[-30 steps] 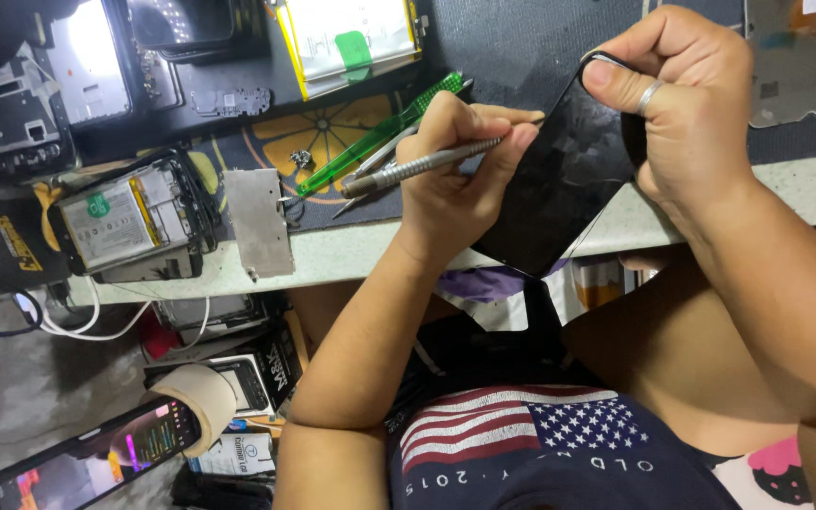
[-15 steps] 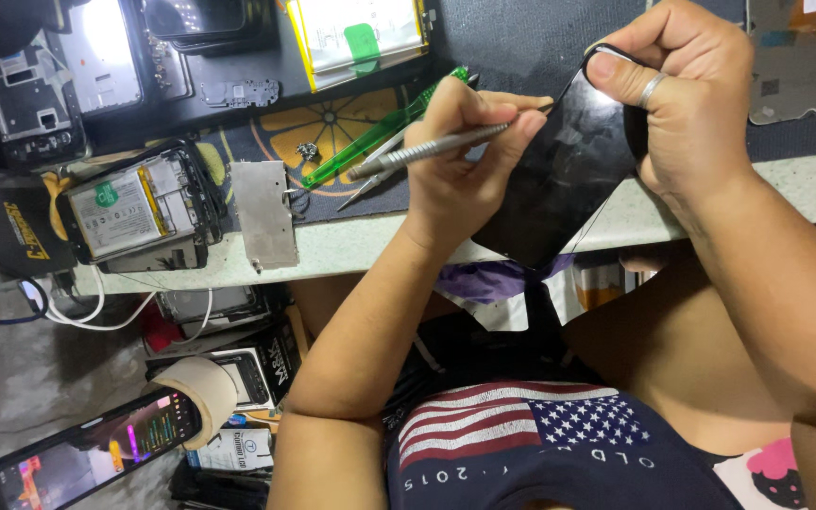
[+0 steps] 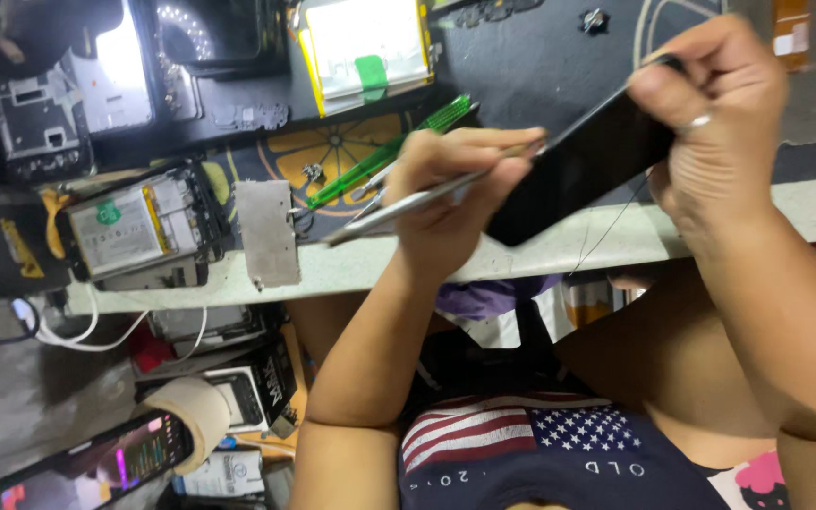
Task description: The person uses a metal prying tool and tweezers to carefully pry open the back cover of a smartphone, then removes the cover to expose the internal components.
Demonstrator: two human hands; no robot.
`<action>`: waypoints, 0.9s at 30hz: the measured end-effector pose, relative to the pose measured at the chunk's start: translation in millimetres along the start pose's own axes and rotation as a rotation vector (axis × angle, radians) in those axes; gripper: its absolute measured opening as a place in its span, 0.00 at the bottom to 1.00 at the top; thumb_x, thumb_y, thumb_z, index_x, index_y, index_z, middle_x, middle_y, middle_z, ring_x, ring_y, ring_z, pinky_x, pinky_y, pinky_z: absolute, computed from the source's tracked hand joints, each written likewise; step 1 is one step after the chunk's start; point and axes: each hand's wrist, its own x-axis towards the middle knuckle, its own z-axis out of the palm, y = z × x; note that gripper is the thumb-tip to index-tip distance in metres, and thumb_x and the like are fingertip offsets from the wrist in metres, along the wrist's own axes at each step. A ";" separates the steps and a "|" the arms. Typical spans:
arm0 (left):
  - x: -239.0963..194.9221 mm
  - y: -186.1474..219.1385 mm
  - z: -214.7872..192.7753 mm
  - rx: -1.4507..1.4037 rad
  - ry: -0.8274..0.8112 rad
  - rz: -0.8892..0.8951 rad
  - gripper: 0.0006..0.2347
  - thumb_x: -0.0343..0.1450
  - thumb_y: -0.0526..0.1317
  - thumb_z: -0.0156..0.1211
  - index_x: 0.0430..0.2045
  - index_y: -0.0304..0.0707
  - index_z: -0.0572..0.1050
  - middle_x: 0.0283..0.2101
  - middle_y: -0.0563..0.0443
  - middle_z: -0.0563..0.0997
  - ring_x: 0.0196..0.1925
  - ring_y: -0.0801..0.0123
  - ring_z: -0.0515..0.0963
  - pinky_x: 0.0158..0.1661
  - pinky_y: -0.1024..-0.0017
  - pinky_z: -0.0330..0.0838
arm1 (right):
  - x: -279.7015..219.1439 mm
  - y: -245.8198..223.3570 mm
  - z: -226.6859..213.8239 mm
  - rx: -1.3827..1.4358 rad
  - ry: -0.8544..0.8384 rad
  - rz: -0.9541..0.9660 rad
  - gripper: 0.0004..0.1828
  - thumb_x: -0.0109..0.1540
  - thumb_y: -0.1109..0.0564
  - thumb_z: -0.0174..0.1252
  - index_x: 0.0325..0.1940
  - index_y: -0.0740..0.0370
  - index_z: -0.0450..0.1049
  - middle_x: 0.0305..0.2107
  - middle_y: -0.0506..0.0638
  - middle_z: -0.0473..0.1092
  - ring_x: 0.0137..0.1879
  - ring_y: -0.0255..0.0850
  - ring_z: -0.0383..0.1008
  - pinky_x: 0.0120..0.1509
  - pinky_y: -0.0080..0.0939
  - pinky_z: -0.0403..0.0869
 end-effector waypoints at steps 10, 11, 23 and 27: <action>-6.1 0.8 -0.7 0.213 0.252 0.073 0.09 0.79 0.27 0.60 0.45 0.32 0.65 0.49 0.32 0.81 0.51 0.64 0.84 0.53 0.75 0.80 | -18.8 10.8 -34.6 -0.099 0.176 -0.241 0.12 0.70 0.57 0.69 0.49 0.61 0.71 0.40 0.44 0.67 0.45 0.31 0.65 0.57 0.30 0.67; -6.9 -0.7 -0.5 0.207 0.256 0.055 0.09 0.79 0.27 0.60 0.45 0.32 0.65 0.48 0.33 0.81 0.52 0.63 0.84 0.53 0.75 0.79 | -23.4 11.4 -38.0 -0.128 0.168 -0.233 0.12 0.70 0.56 0.68 0.50 0.60 0.71 0.41 0.44 0.68 0.46 0.31 0.66 0.58 0.30 0.68; -6.6 -8.3 -8.3 -0.001 0.251 -0.033 0.06 0.80 0.26 0.61 0.43 0.30 0.69 0.47 0.35 0.82 0.50 0.70 0.85 0.51 0.78 0.82 | -62.4 -20.5 -66.7 -0.569 -0.062 0.012 0.09 0.73 0.61 0.59 0.57 0.63 0.71 0.48 0.48 0.71 0.51 0.32 0.69 0.64 0.31 0.69; -4.2 -3.5 -5.0 0.048 0.242 -0.016 0.05 0.79 0.25 0.61 0.44 0.28 0.71 0.50 0.35 0.82 0.53 0.68 0.84 0.55 0.75 0.82 | -72.4 -18.2 -60.2 -0.487 -0.082 0.064 0.10 0.69 0.65 0.57 0.55 0.63 0.69 0.48 0.48 0.71 0.50 0.31 0.72 0.65 0.32 0.72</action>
